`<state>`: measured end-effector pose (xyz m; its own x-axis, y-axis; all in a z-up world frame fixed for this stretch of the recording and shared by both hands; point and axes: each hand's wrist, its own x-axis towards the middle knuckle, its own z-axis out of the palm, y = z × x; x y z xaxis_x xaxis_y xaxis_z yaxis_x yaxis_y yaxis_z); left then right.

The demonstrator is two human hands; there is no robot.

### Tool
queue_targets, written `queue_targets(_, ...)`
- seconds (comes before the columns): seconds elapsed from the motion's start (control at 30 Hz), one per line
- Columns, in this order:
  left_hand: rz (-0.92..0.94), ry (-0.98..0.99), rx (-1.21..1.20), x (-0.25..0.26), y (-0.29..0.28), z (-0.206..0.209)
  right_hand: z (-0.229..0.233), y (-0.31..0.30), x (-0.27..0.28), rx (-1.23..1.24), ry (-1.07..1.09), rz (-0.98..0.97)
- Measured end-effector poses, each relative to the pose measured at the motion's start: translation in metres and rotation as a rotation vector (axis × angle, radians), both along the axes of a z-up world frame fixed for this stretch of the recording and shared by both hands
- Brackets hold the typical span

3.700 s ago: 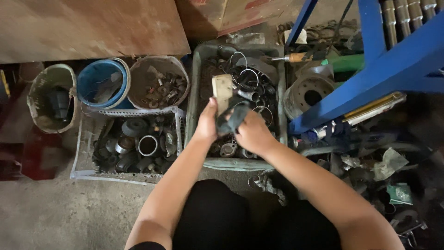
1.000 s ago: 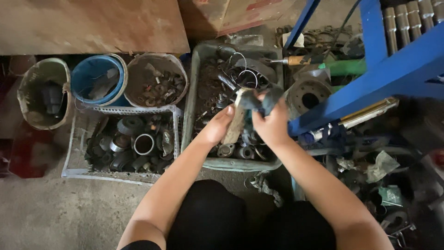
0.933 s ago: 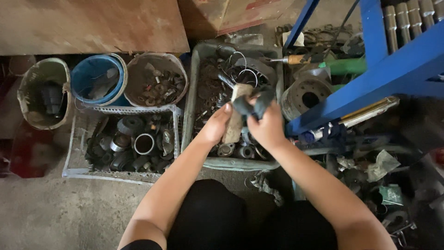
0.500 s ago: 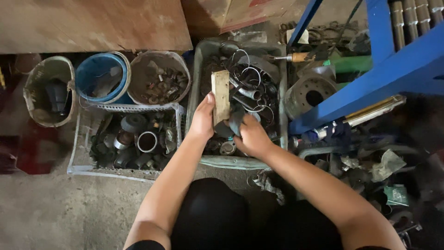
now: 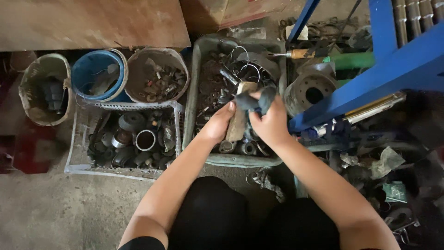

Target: The person sits on the floor and wipes various metal parts with a cloth. They pick up items from a plastic bin, wipe them, and place them back into the bin. The person handles a rectangular metal piece and several small cylindrical parts.

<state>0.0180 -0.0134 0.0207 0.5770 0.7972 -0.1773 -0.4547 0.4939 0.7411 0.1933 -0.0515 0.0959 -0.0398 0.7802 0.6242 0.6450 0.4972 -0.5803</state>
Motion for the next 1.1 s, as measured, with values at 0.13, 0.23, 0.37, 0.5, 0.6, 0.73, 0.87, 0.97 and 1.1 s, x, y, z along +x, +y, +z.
queue_targets(0.13,0.088,-0.02,0.004,-0.005,0.001,0.015,-0.008,-0.007,-0.013,-0.122,-0.093,0.137)
queue_targets(0.23,0.226,-0.061,-0.017,-0.013,0.008,0.005,-0.02,-0.011,-0.018,-0.157,-0.121,0.216)
queue_targets(0.37,0.336,-0.139,0.046,-0.027,0.01,0.006,-0.028,-0.013,-0.024,-0.155,-0.266,0.311)
queue_targets(0.5,0.318,-0.114,-0.019,-0.023,0.01,0.015,-0.026,-0.013,-0.024,-0.09,-0.294,0.296)
queue_targets(0.6,0.243,0.078,-0.047,-0.02,0.01,0.005,-0.017,-0.012,-0.023,-0.064,-0.177,0.252)
queue_targets(0.73,0.143,0.054,0.022,-0.006,0.011,-0.028,-0.008,0.001,-0.013,-0.063,-0.112,0.124)
queue_targets(0.87,0.079,-0.043,0.016,0.005,0.005,-0.029,0.003,0.003,-0.008,-0.021,0.08,0.026)
queue_targets(0.97,0.104,-0.044,0.01,0.004,0.003,-0.028,0.004,-0.004,-0.014,-0.039,0.045,0.056)
queue_targets(1.1,0.264,-0.016,-0.039,-0.003,0.01,-0.018,-0.024,-0.006,-0.019,-0.233,-0.001,0.192)
